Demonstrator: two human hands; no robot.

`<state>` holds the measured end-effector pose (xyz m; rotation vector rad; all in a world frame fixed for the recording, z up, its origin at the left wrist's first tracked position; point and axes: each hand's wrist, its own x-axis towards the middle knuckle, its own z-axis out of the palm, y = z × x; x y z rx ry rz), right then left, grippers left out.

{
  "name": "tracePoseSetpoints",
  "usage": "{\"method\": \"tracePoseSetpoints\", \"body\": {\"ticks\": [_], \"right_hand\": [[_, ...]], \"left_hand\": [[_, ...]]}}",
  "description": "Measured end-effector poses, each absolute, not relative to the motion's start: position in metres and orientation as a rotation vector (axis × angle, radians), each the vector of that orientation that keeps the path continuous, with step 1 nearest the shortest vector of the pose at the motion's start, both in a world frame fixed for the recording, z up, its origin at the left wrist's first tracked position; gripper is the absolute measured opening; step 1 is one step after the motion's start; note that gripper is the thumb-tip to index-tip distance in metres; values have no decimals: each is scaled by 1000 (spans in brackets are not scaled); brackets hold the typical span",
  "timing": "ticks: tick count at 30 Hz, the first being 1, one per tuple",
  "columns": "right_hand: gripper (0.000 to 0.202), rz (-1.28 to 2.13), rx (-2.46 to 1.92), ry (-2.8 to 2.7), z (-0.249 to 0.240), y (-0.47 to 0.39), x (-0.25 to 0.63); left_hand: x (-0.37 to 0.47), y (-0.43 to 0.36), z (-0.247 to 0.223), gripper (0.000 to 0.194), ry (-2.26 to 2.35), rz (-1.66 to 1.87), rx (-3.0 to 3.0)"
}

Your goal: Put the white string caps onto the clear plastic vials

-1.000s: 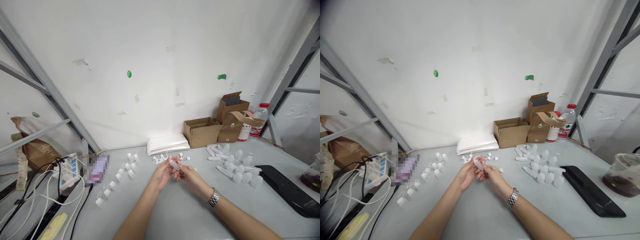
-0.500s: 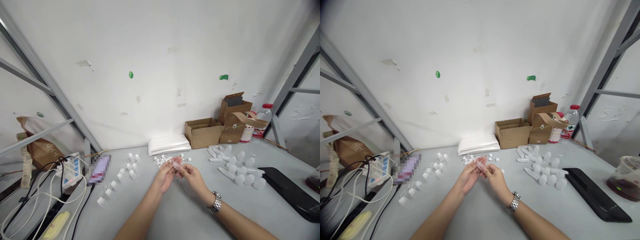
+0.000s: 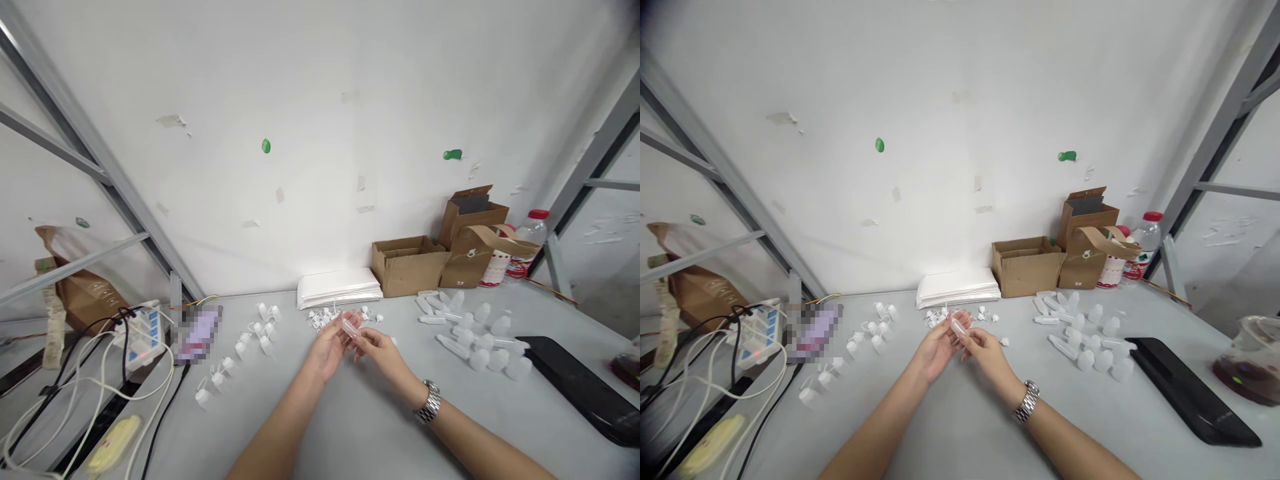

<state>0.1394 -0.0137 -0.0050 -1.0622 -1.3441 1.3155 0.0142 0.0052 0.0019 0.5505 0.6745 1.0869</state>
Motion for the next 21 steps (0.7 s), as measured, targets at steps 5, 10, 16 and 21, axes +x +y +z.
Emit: {"method": "tracePoseSetpoints", "body": {"ticks": [5, 10, 16, 21], "right_hand": [[41, 1312, -1055, -1358, -5, -13, 140], [40, 1288, -1084, -1358, -6, -15, 140], [42, 1266, -1045, -1337, -7, -14, 143], [41, 1253, -1031, -1375, -3, -16, 143]], "left_hand": [[14, 6, 0, 27, 646, 1102, 614], [17, 5, -5, 20, 607, 1140, 598], [17, 4, -6, 14, 520, 1088, 513], [13, 4, -4, 15, 490, 1051, 478]]}}
